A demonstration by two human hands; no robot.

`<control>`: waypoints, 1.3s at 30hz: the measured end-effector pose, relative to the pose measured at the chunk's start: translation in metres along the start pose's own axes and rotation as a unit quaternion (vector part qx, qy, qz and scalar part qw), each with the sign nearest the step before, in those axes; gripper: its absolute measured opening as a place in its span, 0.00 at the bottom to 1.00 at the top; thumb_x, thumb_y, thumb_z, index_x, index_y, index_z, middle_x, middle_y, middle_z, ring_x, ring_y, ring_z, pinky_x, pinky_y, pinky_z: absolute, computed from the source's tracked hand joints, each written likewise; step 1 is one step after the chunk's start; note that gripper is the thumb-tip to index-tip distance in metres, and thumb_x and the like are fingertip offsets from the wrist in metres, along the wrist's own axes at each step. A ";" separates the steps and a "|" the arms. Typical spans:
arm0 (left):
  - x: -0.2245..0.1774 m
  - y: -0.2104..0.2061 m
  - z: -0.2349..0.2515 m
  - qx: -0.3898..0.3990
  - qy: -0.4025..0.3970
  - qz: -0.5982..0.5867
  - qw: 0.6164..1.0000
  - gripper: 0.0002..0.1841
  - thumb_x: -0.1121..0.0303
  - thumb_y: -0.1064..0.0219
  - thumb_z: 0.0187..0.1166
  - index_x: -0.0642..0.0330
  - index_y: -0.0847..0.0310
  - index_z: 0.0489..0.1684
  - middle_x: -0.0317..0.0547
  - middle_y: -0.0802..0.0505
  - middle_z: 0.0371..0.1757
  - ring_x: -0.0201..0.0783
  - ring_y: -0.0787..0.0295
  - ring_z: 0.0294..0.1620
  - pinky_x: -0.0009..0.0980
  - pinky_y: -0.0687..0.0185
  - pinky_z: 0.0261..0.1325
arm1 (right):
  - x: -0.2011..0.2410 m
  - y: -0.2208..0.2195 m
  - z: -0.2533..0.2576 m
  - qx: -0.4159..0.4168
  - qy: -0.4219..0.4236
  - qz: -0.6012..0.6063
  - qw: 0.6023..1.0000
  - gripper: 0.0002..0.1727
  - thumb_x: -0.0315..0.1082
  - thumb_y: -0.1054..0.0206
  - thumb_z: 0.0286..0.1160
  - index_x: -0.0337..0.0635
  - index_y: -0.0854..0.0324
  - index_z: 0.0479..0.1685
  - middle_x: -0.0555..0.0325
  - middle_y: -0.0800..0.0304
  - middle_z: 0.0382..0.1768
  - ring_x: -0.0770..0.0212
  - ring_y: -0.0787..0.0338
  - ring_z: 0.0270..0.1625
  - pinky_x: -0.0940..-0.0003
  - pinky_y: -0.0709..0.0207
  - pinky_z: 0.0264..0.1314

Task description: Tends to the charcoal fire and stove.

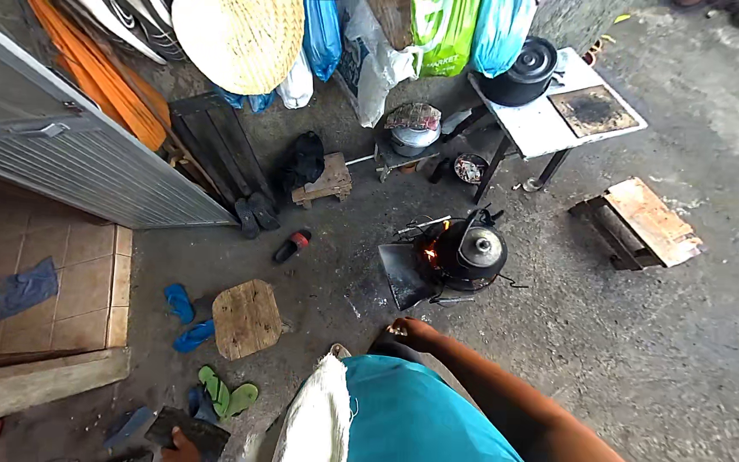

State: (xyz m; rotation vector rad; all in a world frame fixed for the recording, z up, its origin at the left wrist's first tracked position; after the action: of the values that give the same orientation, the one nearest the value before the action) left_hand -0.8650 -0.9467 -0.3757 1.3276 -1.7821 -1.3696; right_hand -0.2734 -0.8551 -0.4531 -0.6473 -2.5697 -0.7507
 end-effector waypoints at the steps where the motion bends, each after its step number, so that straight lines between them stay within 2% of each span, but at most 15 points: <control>1: -0.009 -0.002 0.007 -0.004 -0.012 -0.031 0.999 0.36 0.45 0.55 0.94 0.75 0.29 0.79 0.72 0.15 0.71 0.62 0.20 0.78 0.56 0.31 0.81 | 0.024 0.010 0.008 -0.003 0.026 -0.001 1.000 0.28 0.47 0.34 0.85 0.40 0.23 0.77 0.36 0.19 0.73 0.39 0.21 0.78 0.39 0.32 0.82; 4: -0.068 -0.015 0.012 0.003 -0.064 -0.127 0.990 0.36 0.45 0.51 0.93 0.78 0.27 0.74 0.81 0.17 0.68 0.71 0.22 0.75 0.63 0.32 0.79 | 0.101 0.042 0.022 -0.010 0.094 -0.001 0.996 0.27 0.45 0.35 0.86 0.39 0.25 0.78 0.37 0.19 0.74 0.40 0.21 0.78 0.41 0.32 0.83; 7: -0.155 -0.023 -0.005 0.022 -0.139 -0.167 0.976 0.35 0.46 0.50 0.93 0.81 0.23 0.66 0.82 0.14 0.63 0.72 0.18 0.70 0.64 0.30 0.75 | 0.172 0.062 0.041 -0.019 0.170 0.000 0.985 0.28 0.46 0.35 0.87 0.37 0.24 0.77 0.37 0.18 0.73 0.40 0.19 0.77 0.42 0.30 0.82; 10: -0.251 -0.015 -0.044 0.063 -0.242 -0.226 0.941 0.31 0.52 0.48 0.93 0.79 0.22 0.68 0.77 0.13 0.62 0.66 0.16 0.69 0.61 0.28 0.76 | 0.234 0.077 0.059 -0.026 0.261 0.019 0.965 0.34 0.52 0.32 0.83 0.37 0.26 0.80 0.36 0.21 0.76 0.39 0.22 0.80 0.42 0.33 0.85; 13: -0.335 -0.010 -0.074 0.171 -0.293 -0.321 0.884 0.29 0.55 0.47 0.93 0.76 0.29 0.76 0.69 0.16 0.72 0.52 0.19 0.76 0.48 0.29 0.82 | 0.279 0.104 0.069 -0.016 0.327 0.149 0.933 0.48 0.52 0.27 0.77 0.33 0.43 0.91 0.31 0.31 0.83 0.40 0.26 0.83 0.47 0.34 0.86; 15: -0.390 -0.010 -0.086 0.249 -0.308 -0.360 0.845 0.27 0.58 0.46 0.93 0.75 0.32 0.79 0.65 0.16 0.73 0.46 0.18 0.75 0.43 0.27 0.82 | 0.296 0.130 0.077 0.009 0.333 0.272 0.903 0.47 0.44 0.28 0.78 0.32 0.48 0.92 0.32 0.30 0.82 0.45 0.22 0.80 0.53 0.28 0.82; 18: -0.462 -0.011 -0.084 0.297 -0.338 -0.342 0.825 0.25 0.60 0.43 0.92 0.74 0.28 0.75 0.63 0.11 0.65 0.44 0.12 0.67 0.42 0.20 0.75 | 0.298 0.177 0.110 -0.001 0.303 0.365 0.880 0.39 0.42 0.27 0.75 0.29 0.37 0.82 0.39 0.15 0.65 0.57 0.11 0.63 0.60 0.19 0.72; 20: -0.506 -0.012 -0.083 0.319 -0.346 -0.313 0.825 0.24 0.60 0.43 0.91 0.74 0.27 0.73 0.63 0.10 0.63 0.44 0.11 0.65 0.43 0.20 0.74 | 0.294 0.211 0.127 0.004 0.278 0.372 0.886 0.36 0.42 0.25 0.74 0.29 0.33 0.77 0.43 0.13 0.56 0.60 0.10 0.54 0.62 0.17 0.65; 25: -0.607 -0.012 -0.086 0.310 -0.383 -0.257 0.831 0.23 0.60 0.39 0.90 0.74 0.23 0.69 0.63 0.09 0.58 0.47 0.10 0.61 0.45 0.20 0.72 | 0.299 0.286 0.152 0.021 0.233 0.463 0.855 0.25 0.42 0.33 0.82 0.34 0.29 0.69 0.49 0.16 0.57 0.59 0.12 0.56 0.58 0.16 0.58; 31: -0.663 -0.016 -0.061 0.339 -0.402 -0.236 0.817 0.29 0.57 0.37 0.87 0.75 0.31 0.77 0.65 0.11 0.65 0.47 0.12 0.68 0.43 0.22 0.77 | 0.317 0.351 0.184 -0.074 0.279 0.505 0.814 0.13 0.32 0.27 0.74 0.38 0.24 0.49 0.60 0.15 0.38 0.69 0.13 0.42 0.69 0.16 0.53; 32: -0.666 -0.019 -0.053 0.353 -0.402 -0.233 0.812 0.31 0.57 0.38 0.87 0.73 0.33 0.80 0.64 0.11 0.64 0.45 0.12 0.64 0.42 0.20 0.73 | 0.319 0.364 0.186 -0.095 0.282 0.498 0.815 0.14 0.32 0.27 0.73 0.37 0.24 0.50 0.60 0.15 0.38 0.69 0.13 0.42 0.69 0.16 0.53; 34: -0.663 -0.034 -0.033 0.377 -0.406 -0.206 0.807 0.29 0.56 0.45 0.90 0.70 0.35 0.80 0.52 0.14 0.43 0.37 0.17 0.38 0.36 0.18 0.46 | 0.316 0.392 0.186 -0.163 0.273 0.491 0.811 0.16 0.32 0.26 0.72 0.34 0.23 0.52 0.57 0.14 0.39 0.67 0.12 0.41 0.66 0.15 0.51; 35: -0.661 -0.039 -0.022 0.396 -0.408 -0.187 0.801 0.28 0.56 0.47 0.91 0.69 0.36 0.81 0.50 0.15 0.39 0.36 0.19 0.33 0.35 0.19 0.41 | 0.313 0.410 0.184 -0.207 0.264 0.495 0.801 0.17 0.31 0.27 0.72 0.32 0.24 0.54 0.55 0.14 0.40 0.65 0.11 0.42 0.65 0.14 0.51; 36: -0.659 -0.041 -0.012 0.411 -0.412 -0.166 0.796 0.27 0.58 0.46 0.92 0.70 0.36 0.81 0.54 0.14 0.40 0.39 0.17 0.34 0.37 0.18 0.44 | 0.309 0.430 0.180 -0.258 0.253 0.505 0.784 0.17 0.31 0.28 0.73 0.31 0.24 0.55 0.53 0.13 0.41 0.64 0.11 0.43 0.64 0.14 0.52; 39: -0.657 -0.055 0.021 0.458 -0.415 -0.097 0.780 0.26 0.62 0.39 0.89 0.74 0.31 0.77 0.70 0.11 0.57 0.53 0.10 0.55 0.48 0.18 0.66 | 0.291 0.503 0.160 -0.421 0.230 0.523 0.705 0.20 0.29 0.30 0.76 0.25 0.28 0.61 0.49 0.14 0.44 0.64 0.12 0.45 0.66 0.15 0.52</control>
State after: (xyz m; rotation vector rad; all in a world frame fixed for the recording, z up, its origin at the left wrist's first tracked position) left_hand -0.6120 -0.3385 -0.3344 1.4599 -3.2980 -1.3187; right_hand -0.2843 -0.2921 -0.2385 -1.6792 -0.9348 -1.3374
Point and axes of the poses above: each hand's wrist, its own z-axis towards the middle knuckle, its own y-axis out of the back of the hand, x = y × z, the point moved 5 cm from there along z, towards the middle knuckle
